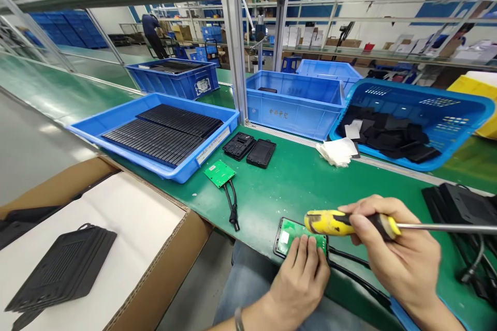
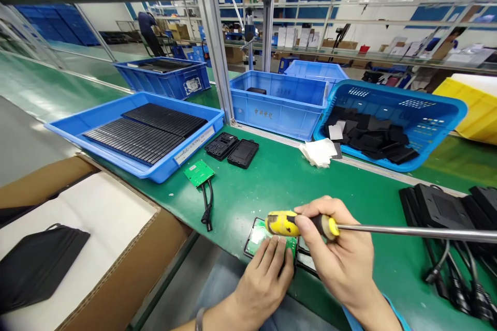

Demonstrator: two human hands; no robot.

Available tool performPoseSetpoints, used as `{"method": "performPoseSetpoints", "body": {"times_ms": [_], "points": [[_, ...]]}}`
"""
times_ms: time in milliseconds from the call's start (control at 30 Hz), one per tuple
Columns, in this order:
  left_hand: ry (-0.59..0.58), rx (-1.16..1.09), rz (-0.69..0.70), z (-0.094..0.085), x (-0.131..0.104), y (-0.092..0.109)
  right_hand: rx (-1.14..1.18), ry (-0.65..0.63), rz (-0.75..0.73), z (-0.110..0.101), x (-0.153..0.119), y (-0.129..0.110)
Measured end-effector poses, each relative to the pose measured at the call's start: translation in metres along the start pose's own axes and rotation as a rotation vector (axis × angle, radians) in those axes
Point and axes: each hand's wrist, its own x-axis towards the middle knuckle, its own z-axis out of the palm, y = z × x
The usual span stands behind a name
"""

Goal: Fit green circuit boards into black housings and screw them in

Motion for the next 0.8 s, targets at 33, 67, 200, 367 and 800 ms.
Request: {"method": "performPoseSetpoints", "body": {"times_ms": [33,67,200,367,800], "points": [[0.023,0.011,-0.014,0.002,0.000,0.002,-0.004,-0.027,-0.026,0.009,0.001,0.005],[0.038,0.011,-0.021,0.003,0.001,0.003,-0.007,-0.077,-0.059,0.020,0.001,0.011],[0.063,-0.001,-0.023,0.006,0.001,0.003,-0.058,-0.271,-0.145,0.055,0.002,0.042],[0.103,0.053,-0.049,0.008,-0.002,0.005,-0.131,-0.182,-0.086,0.038,0.007,0.043],[0.122,0.029,-0.082,0.010,-0.001,0.009,-0.078,-0.155,-0.063,0.020,-0.007,0.024]]}}
